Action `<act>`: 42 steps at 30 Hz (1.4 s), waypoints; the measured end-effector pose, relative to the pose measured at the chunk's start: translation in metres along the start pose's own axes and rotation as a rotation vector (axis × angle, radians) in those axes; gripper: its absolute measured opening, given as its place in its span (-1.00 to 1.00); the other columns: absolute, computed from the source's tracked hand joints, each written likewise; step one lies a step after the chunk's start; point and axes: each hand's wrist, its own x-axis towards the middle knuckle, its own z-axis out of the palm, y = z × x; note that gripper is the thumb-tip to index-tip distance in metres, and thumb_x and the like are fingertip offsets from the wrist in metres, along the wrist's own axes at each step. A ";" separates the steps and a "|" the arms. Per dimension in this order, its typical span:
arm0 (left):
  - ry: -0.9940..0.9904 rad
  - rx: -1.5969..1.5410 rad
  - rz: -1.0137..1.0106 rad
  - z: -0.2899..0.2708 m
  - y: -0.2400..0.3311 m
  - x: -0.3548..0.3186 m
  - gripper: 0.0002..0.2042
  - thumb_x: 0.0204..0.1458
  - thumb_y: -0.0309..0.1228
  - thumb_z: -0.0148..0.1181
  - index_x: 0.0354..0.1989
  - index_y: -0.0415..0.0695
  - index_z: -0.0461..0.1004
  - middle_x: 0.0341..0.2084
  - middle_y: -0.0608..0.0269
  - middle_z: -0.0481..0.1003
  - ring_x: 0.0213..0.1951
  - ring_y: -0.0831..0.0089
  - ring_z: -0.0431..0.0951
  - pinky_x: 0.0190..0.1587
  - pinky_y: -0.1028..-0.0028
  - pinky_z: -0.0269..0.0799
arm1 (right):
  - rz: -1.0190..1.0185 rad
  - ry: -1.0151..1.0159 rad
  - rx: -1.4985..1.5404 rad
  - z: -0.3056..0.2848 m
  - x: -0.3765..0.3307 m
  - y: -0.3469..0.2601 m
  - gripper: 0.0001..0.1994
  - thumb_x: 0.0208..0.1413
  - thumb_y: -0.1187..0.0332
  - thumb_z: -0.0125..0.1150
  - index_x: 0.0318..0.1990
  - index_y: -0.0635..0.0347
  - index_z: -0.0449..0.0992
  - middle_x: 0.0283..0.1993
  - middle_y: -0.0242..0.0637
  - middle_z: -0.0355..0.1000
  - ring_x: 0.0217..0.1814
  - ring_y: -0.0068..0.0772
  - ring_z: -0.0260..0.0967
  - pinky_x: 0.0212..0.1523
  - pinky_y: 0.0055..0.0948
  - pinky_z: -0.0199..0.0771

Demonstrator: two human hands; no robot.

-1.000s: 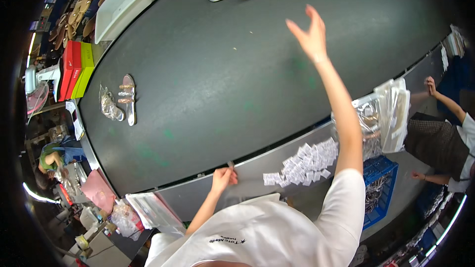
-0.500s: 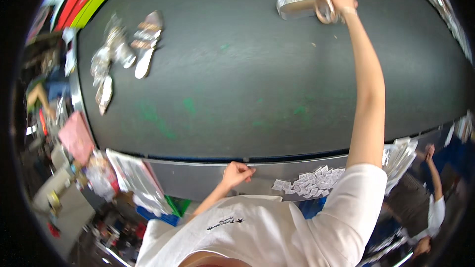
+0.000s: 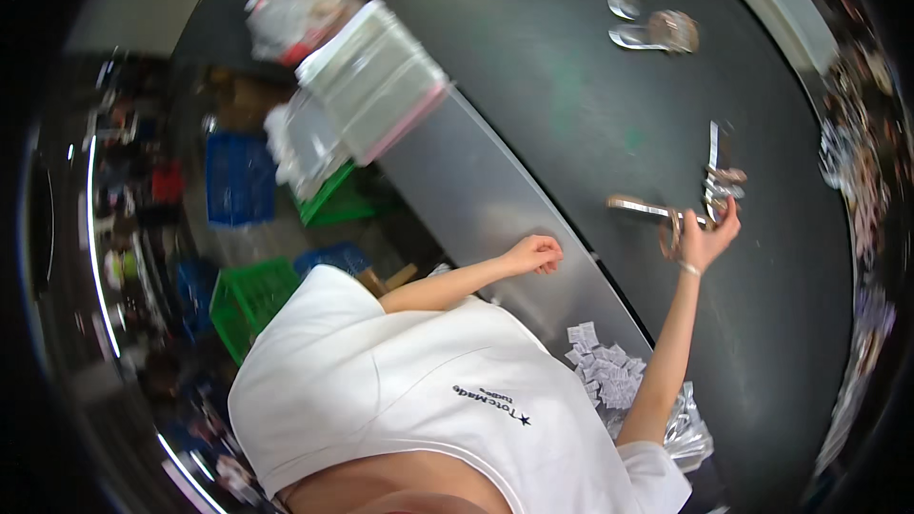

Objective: The person retrieves clear plastic bags from a blue crate and places them on a table. They then pick up pairs of sandals, place them inside the bags, and seal them. The person repeats this process for multiple pairs of sandals, stacking the packaged items on the table.

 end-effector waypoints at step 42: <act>1.180 -0.298 0.898 -0.486 0.047 -0.233 -0.89 0.17 -0.42 -0.10 -0.36 -0.12 0.34 -0.60 0.40 0.31 -0.55 0.57 0.30 -0.42 0.51 0.28 | -0.383 -0.963 0.439 0.250 -0.235 -0.366 -0.73 -0.10 0.47 0.17 -0.16 0.23 0.44 -0.29 -0.20 0.41 -0.23 -0.22 0.34 -0.14 -0.32 0.33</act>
